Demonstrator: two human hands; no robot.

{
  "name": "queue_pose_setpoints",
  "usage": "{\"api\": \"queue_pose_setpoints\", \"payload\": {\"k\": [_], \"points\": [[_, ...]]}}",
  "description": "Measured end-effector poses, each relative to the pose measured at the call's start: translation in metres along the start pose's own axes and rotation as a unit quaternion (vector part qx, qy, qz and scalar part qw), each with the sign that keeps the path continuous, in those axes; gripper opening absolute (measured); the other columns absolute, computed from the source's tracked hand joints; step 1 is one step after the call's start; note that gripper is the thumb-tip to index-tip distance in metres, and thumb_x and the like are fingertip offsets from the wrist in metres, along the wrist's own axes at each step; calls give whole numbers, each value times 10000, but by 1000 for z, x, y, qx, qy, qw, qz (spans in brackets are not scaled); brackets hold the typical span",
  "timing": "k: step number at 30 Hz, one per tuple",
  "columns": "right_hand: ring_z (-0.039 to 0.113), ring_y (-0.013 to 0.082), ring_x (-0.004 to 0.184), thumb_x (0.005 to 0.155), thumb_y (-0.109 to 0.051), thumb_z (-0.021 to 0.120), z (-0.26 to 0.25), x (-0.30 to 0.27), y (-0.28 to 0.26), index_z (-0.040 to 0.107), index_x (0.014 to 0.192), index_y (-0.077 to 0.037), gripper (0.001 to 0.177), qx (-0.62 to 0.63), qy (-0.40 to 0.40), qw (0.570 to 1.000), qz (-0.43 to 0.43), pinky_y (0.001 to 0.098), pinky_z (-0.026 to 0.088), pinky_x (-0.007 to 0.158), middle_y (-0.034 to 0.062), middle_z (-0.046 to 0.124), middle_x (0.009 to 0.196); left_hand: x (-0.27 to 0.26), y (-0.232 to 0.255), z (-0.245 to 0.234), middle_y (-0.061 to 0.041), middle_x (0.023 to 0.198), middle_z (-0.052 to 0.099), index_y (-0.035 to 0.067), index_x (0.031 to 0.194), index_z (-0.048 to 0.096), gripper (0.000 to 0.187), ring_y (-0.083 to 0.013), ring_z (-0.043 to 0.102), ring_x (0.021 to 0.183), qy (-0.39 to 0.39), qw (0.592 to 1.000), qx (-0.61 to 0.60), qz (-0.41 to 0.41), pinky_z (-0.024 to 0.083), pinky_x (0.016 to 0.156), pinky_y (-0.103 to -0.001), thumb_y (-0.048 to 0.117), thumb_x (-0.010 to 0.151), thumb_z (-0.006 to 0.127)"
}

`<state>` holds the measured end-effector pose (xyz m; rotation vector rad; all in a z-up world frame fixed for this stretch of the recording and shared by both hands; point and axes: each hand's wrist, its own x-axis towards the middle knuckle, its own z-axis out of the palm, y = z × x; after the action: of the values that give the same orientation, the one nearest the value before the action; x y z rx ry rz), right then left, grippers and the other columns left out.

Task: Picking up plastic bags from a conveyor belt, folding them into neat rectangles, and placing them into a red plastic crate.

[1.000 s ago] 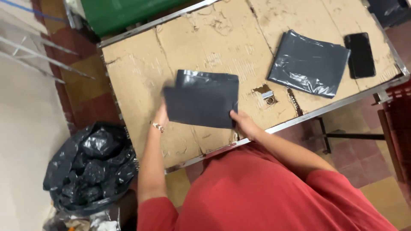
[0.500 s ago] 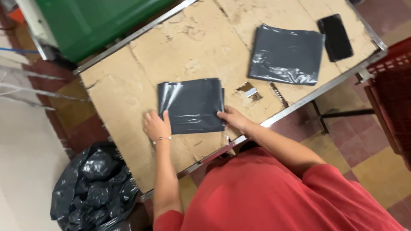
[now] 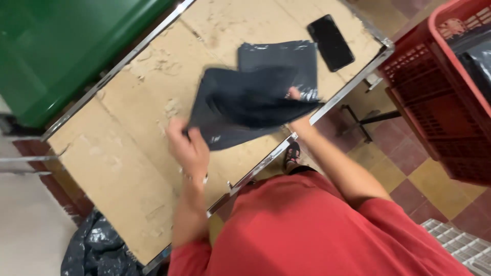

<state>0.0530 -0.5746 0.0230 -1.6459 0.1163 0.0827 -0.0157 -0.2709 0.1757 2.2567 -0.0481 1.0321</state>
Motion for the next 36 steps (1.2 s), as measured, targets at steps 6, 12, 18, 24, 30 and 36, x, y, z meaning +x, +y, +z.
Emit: {"api": "queue_pose_setpoints", "payload": {"k": [6, 12, 18, 24, 30, 36], "points": [[623, 90, 677, 880, -154, 879, -97, 74, -41, 706, 872, -112, 179, -26, 28, 996, -84, 237, 492, 595, 1, 666, 718, -4, -20, 176, -129, 801, 640, 87, 1027, 551, 254, -410, 671, 736, -40, 987, 50, -147, 542, 658, -456, 337, 1071, 542], [665, 306, 657, 898, -312, 845, -111, 104, 32, 614, 819, -115, 314, -236, 40, 966, -94, 411, 478, 605, 107, 642, 660, -49, -50, 250, -137, 829, 684, 96, 1012, 574, 323, -385, 717, 737, -115, 951, 219, -188, 562, 638, -495, 418, 1036, 564], [700, 442, 887, 925, -362, 763, -111, 90, -16, 522, 1136, -92, 419, -270, -1, 963, 13, 554, 529, 775, 180, 699, 865, -31, -57, 262, -149, 1008, 682, 94, 1106, 571, 506, -383, 699, 957, -191, 921, 251, -228, 563, 809, -494, 544, 909, 694], [580, 545, 1159, 860, -187, 788, -103, 63, -61, 407, 1453, 48, 742, -370, 24, 924, -98, 647, 466, 996, 324, 561, 1246, -16, -91, 271, -286, 1197, 670, -18, 1228, 627, 655, -465, 616, 1199, -291, 893, 77, -334, 486, 1010, -537, 445, 816, 839], [453, 428, 1386, 960, -690, 473, -137, 38, -95, 361, 1545, 17, 926, -403, 71, 858, -310, 548, 366, 1151, 250, 461, 1468, 42, 58, 185, -155, 1047, 638, 63, 1148, 627, 333, -408, 669, 983, -265, 963, -16, 51, 531, 820, -457, 111, 846, 761], [467, 373, 1130, 969, -543, 376, -202, -44, -176, 336, 1567, -30, 789, -342, 37, 872, -348, 506, 381, 977, 153, 519, 1269, 97, 196, 130, -82, 1107, 717, 75, 1026, 605, 308, -299, 703, 951, -307, 868, -167, 353, 482, 759, -414, -34, 753, 512]]}}
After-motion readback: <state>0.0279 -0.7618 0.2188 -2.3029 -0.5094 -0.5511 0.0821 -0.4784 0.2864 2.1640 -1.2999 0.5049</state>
